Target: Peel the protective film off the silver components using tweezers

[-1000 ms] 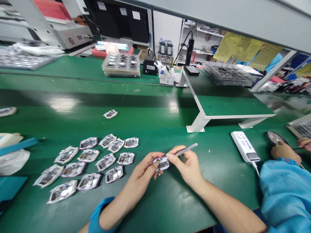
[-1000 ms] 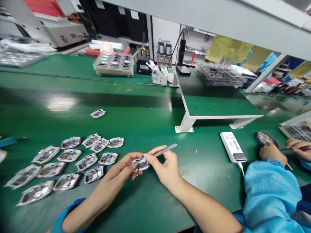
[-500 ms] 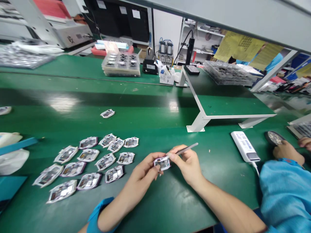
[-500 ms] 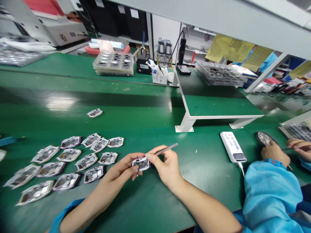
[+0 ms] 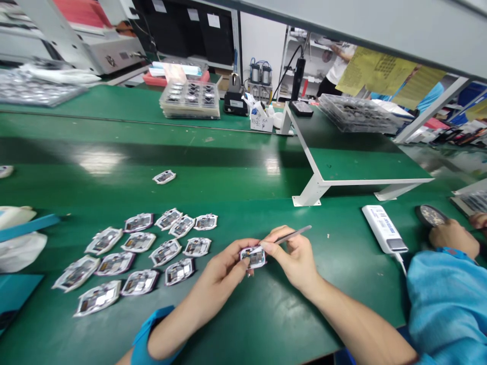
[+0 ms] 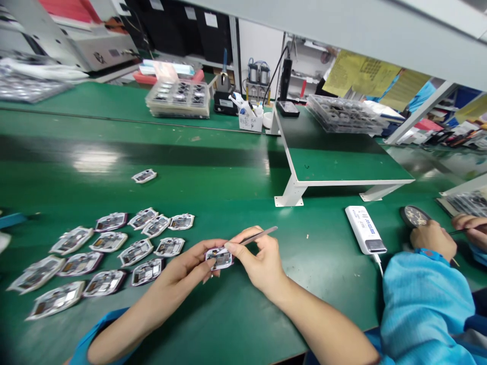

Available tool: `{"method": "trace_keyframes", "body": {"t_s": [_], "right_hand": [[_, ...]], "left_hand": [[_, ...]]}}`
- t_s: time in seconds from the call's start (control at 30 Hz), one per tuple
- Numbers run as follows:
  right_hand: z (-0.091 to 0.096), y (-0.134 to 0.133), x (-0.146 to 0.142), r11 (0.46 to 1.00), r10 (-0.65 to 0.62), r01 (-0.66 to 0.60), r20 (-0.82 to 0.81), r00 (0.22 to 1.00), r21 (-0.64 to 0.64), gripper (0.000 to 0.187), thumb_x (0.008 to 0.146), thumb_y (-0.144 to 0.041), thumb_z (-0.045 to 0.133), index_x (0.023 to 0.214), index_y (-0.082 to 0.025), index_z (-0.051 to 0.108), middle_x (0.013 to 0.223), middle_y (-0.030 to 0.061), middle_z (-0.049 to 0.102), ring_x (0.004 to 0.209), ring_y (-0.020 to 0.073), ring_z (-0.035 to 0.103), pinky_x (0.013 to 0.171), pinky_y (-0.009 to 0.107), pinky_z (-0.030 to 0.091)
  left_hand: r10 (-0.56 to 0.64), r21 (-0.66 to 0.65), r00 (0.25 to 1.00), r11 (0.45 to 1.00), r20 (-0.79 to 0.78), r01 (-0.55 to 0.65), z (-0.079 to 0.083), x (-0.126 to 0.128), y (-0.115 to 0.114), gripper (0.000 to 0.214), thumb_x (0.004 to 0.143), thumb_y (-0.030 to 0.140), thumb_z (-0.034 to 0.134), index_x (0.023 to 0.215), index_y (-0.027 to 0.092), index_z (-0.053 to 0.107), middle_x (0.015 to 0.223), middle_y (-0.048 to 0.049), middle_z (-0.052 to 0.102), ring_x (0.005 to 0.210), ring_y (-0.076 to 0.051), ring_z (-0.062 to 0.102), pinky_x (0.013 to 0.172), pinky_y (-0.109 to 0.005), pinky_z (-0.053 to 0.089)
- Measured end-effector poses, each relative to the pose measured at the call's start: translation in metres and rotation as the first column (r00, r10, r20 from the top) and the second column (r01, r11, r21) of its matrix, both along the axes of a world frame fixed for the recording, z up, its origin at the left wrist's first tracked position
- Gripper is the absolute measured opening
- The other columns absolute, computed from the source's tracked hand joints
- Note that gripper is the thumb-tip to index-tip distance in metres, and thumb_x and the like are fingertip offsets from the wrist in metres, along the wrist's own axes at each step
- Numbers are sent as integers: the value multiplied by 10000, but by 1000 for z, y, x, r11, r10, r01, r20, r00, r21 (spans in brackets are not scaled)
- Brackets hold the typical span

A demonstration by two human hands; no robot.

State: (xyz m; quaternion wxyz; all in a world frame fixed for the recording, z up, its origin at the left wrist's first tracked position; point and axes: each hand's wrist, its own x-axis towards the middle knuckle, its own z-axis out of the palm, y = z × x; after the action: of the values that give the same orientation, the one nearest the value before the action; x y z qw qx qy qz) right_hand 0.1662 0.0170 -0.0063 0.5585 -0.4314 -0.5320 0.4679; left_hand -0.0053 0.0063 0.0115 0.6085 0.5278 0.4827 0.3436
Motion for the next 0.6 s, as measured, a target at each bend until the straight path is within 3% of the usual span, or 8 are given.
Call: {"method": "trace_keyframes", "body": {"t_s": [0.6], "right_hand": [[1,-2,-2,999,-13,13,-3,1000,-41,58,774,-237,748,748,-213,702,743,5,685,689,171,658,646,296,539]], "left_hand": [[38,-69,998,997,59,-33,-4,0,1,344,840,435,632,1041,165,698,685,-4,619,611,-161,513,560,-267,396]]}}
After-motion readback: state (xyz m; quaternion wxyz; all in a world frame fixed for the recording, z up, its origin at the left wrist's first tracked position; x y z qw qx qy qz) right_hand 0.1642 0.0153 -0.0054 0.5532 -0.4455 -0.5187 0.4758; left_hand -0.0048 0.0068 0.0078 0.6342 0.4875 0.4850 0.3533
